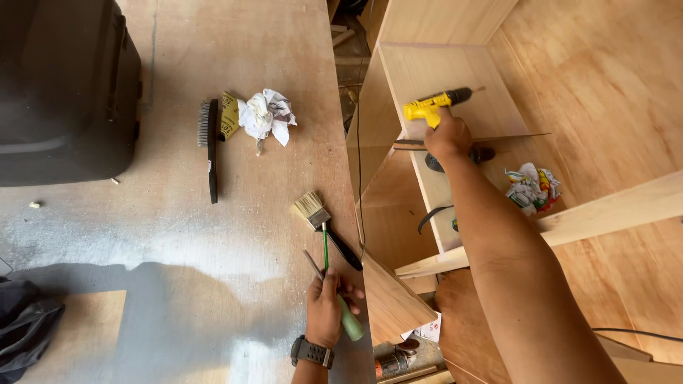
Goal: The person cleans a large decorative wood piece using a brush and a small hand tool, then picks up and inspects a round wooden board and handles a power drill and an angle grinder.
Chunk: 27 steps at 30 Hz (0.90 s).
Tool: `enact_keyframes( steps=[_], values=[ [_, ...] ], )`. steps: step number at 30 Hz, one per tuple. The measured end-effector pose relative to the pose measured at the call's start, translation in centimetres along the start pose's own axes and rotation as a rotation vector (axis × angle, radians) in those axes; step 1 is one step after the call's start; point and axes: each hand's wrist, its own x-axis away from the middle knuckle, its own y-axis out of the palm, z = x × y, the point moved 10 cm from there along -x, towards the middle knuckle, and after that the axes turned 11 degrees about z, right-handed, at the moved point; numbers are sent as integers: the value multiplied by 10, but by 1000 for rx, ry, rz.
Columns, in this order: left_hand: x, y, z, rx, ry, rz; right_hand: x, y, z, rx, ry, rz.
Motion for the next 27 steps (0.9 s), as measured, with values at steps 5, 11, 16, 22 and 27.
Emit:
enact_keyframes(
  steps=[5,11,16,22,27],
  values=[
    [-2,-3,-9,-30,73,54,-16,-5,9,96,-30,289],
    [-4,7,-18,-78,48,58,72,-18,-23,-403,-107,464],
    [-7,6,-5,-159,123,24,292,-23,-41,-1140,185,-175],
    [21,27,-28,-356,22,-181,386,12,-21,-1196,360,-443],
    [61,34,13,-121,87,-122,367,-52,19,-1466,594,-87]
  ],
)
